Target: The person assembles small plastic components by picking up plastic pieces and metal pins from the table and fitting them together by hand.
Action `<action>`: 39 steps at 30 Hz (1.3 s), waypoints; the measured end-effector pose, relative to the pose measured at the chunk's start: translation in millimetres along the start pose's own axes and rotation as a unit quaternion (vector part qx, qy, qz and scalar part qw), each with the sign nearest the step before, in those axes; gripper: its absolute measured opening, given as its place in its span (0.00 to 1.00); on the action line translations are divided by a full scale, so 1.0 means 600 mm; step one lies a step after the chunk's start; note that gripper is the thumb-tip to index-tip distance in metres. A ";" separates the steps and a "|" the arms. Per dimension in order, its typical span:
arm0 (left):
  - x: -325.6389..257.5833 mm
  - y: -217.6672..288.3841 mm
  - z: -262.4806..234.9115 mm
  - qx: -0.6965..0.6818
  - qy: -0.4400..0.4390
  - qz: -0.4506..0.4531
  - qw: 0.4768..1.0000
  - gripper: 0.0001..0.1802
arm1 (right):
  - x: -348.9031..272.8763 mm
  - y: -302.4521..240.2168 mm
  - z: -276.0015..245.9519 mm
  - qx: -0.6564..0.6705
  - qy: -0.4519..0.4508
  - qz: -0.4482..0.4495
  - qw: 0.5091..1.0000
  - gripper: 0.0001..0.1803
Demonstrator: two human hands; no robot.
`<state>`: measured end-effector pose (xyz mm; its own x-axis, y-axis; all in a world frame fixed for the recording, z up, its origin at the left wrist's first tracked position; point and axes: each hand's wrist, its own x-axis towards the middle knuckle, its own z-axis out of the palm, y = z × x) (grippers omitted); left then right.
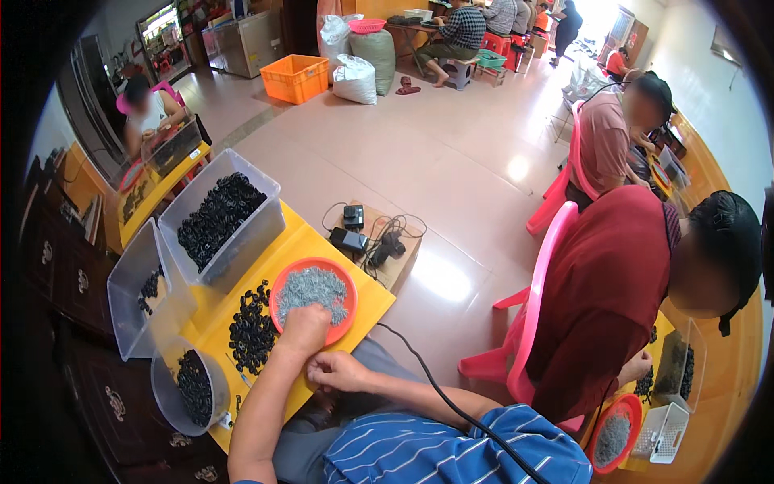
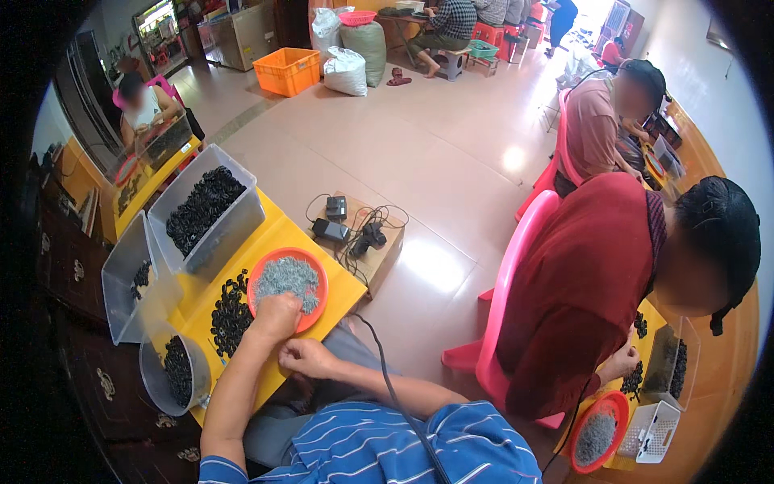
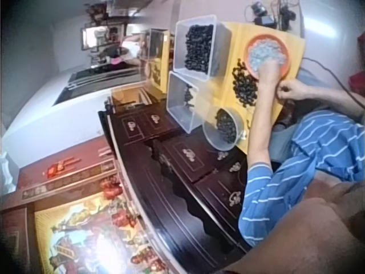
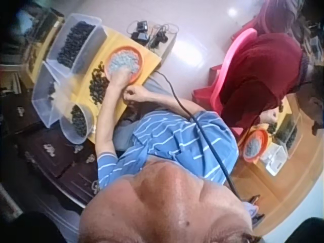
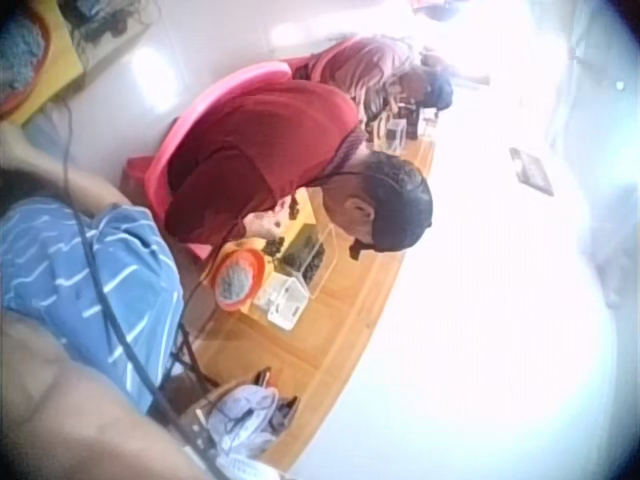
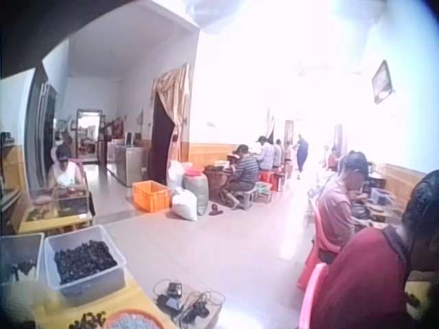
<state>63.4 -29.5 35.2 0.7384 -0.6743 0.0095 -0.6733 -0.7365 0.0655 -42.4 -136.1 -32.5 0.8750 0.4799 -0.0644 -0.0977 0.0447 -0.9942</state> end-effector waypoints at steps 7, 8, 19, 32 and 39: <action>0.013 -0.006 -0.022 -0.013 -0.037 0.031 0.999 0.06 | 0.002 -0.004 -0.008 0.034 -0.036 0.042 0.998 0.07; 0.015 -0.008 -0.026 -0.014 -0.049 0.031 0.998 0.07 | 0.002 -0.004 -0.009 0.034 -0.036 0.041 0.998 0.07; -0.013 0.000 -0.046 -0.160 0.046 0.000 0.986 0.05 | 0.002 0.005 -0.029 0.203 -0.051 0.056 0.976 0.08; -0.031 0.009 -0.047 -0.289 0.090 -0.068 0.951 0.07 | 0.015 0.008 -0.031 0.194 -0.053 0.031 0.979 0.08; -0.036 0.006 -0.032 -0.287 0.110 -0.077 0.948 0.07 | 0.012 -0.009 -0.028 0.194 -0.048 0.031 0.979 0.07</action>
<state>45.7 -16.3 54.2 0.8589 -0.4869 0.1587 -0.4716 -0.6314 0.6156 -27.6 -147.4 -29.3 0.8153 0.5709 -0.0968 -0.3383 0.3339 -0.8798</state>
